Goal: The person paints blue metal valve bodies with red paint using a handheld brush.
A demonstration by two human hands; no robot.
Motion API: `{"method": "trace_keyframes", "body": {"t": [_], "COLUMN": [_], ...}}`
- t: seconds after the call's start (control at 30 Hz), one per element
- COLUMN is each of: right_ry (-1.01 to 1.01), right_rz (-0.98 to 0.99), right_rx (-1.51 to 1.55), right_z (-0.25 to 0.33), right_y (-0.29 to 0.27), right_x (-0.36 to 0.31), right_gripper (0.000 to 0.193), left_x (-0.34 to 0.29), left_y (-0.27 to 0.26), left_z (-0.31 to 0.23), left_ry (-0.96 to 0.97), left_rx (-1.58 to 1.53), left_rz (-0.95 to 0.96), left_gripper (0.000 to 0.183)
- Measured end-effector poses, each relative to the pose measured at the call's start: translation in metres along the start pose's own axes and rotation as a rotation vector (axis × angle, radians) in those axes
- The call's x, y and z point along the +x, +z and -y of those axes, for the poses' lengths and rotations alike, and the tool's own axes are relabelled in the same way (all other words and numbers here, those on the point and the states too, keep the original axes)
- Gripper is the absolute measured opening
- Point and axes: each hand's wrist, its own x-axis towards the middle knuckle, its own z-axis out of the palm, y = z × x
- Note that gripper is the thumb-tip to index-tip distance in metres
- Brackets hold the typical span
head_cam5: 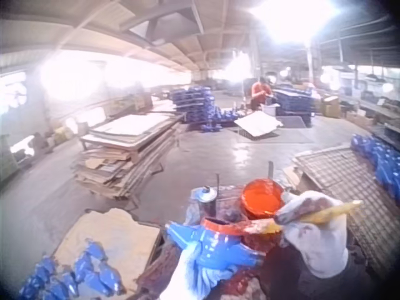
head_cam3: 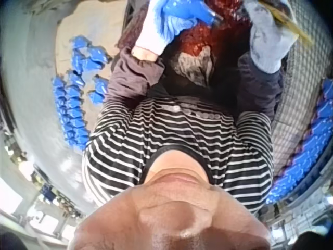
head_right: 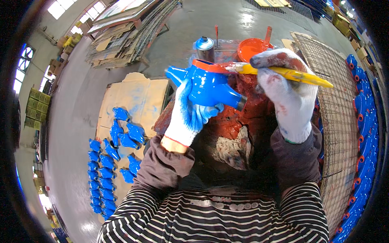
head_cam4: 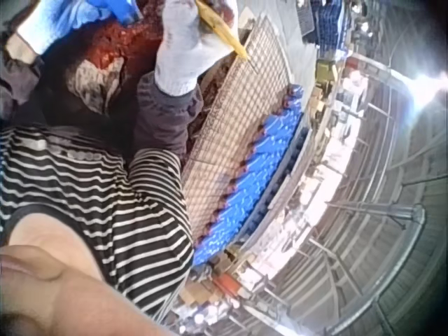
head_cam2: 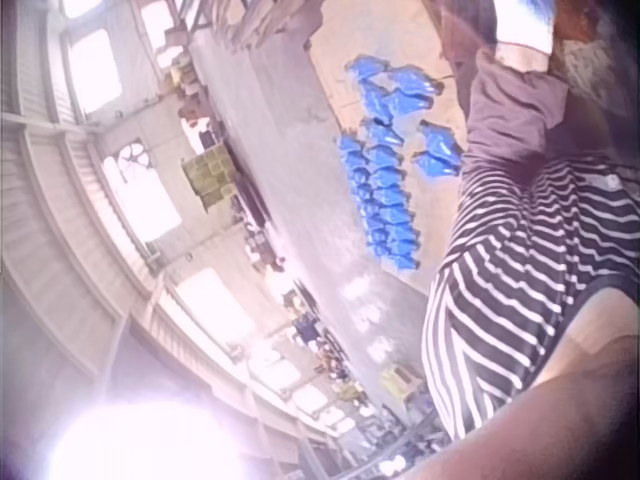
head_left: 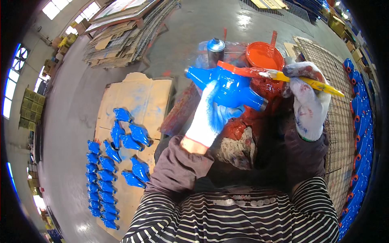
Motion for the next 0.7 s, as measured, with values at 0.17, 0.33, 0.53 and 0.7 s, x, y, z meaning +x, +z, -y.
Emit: {"method": "trace_keyframes", "body": {"t": [0.17, 0.33, 0.53, 0.7], "right_ry": [0.019, 0.225, 0.369, 0.152], "right_rz": [-0.002, 0.014, 0.087, -0.051], "right_rx": [0.062, 0.423, 0.645, 0.175], "right_z": [-0.016, -0.033, -0.060, -0.030], "right_y": [-0.015, -0.029, -0.047, -0.042], "right_x": [0.013, 0.023, 0.033, 0.034], "right_gripper": [0.025, 0.024, 0.026, 0.024], "left_x": [-0.001, -0.006, -0.006, 0.006], "left_y": [0.007, 0.008, -0.006, -0.011], "left_z": [0.002, 0.009, 0.017, 0.003], "left_ry": [-0.111, -0.142, -0.371, -0.011], "left_rx": [-0.320, -0.391, -0.677, -0.386], "left_rz": [0.045, -0.036, 0.361, -0.096], "left_gripper": [0.073, 0.070, 0.064, 0.068]}}
